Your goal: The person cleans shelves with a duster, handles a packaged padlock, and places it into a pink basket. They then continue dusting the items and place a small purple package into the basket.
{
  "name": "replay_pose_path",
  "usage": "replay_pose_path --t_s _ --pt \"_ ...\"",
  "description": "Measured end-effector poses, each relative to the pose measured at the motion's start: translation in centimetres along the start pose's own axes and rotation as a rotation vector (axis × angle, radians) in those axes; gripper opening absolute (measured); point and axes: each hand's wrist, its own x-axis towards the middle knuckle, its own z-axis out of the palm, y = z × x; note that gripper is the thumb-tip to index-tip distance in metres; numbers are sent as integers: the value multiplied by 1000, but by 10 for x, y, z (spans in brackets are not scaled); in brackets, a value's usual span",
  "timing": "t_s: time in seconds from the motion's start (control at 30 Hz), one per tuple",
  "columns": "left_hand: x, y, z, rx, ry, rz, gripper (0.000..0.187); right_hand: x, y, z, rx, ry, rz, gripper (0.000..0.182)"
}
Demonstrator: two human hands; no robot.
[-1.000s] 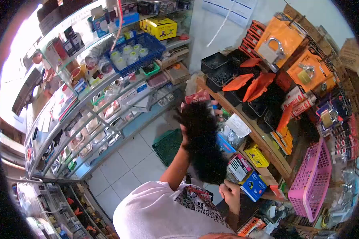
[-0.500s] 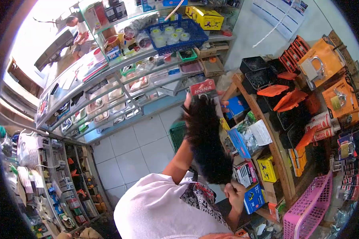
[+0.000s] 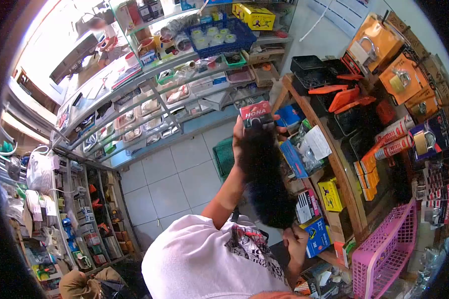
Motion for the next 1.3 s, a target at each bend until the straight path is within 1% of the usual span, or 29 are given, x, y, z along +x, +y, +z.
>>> replay_pose_path --t_s 0.03,0.1,0.13,0.17,0.2,0.27,0.3,0.37,0.4,0.43,0.47,0.5,0.53,0.57,0.6,0.63,0.7,0.73,0.77,0.83,0.87,0.9,0.93,0.97,1.03,1.07,1.17,1.2,1.3 --pt "-5 -4 2 25 170 26 64 -3 -1 2 39 54 7 28" --pt "-13 -7 16 -21 325 69 63 -11 7 -4 36 -13 -9 31" --pt "-22 -6 24 84 248 -14 62 -13 12 -10 12 -79 -14 32" --pt "-26 -7 15 77 190 -39 62 -17 17 -15 -12 -145 -18 33" --pt "-28 -9 0 70 133 -65 61 -22 23 -17 13 -76 2 34" --pt "-40 -8 16 29 261 -6 61 -25 10 -7 58 61 38 34" --pt "-45 -8 16 132 351 24 62 -30 14 -10 99 29 51 33" --pt "-54 -9 -8 -89 71 40 62 -37 23 -16 185 -32 73 29" --pt "-59 -7 0 25 72 -25 60 -35 21 -21 89 -156 -58 27" --pt "-65 -6 14 135 75 -91 59 -39 26 -23 64 -126 -33 27" --pt "-65 -10 25 73 120 45 59 -42 32 -24 36 -96 -8 27" --pt "-67 -11 19 103 197 85 61 -44 38 -25 8 -65 15 27" --pt "-68 -12 8 133 275 122 62 -49 40 -13 250 82 26 28" --pt "-71 -13 1 162 352 161 64 -52 41 -17 208 -11 6 28" --pt "-78 -10 15 22 312 115 66 -51 41 -23 165 -105 -17 27" --pt "-78 -11 12 -16 214 80 66 -50 41 -26 122 -202 -42 27" --pt "-79 -11 10 -87 28 7 67 -55 39 -25 97 -158 -13 27" --pt "-85 -12 19 -43 109 29 69 -58 37 -23 86 -135 2 28" --pt "-94 -9 28 52 219 -48 70 -61 34 -21 85 -123 19 28" --pt "-90 -9 23 -157 95 48 73 -67 28 -20 83 -100 55 28" --pt "-95 -17 26 141 317 107 72 -68 34 -23 45 -134 0 29" --pt "-102 -16 29 57 168 -39 68 -69 40 -27 8 -169 -53 29" --pt "-99 -17 18 -20 67 -28 67 -72 46 -28 -25 -200 -103 30" --pt "-95 -19 8 -99 -34 -24 66 -76 52 -27 5 -123 -46 31" --pt "-100 -17 21 151 339 13 68 -76 42 -20 54 33 57 33" --pt "-93 -21 9 132 314 96 69 -75 31 -22 51 11 102 35" --pt "-87 -17 19 64 86 -12 60 -68 60 -50 80 -273 -39 11" --pt "-86 -15 21 44 16 -50 57 -66 31 -33 18 -164 -10 36" --pt "-75 -17 11 105 325 167 57 -58 19 -21 86 9 74 34"
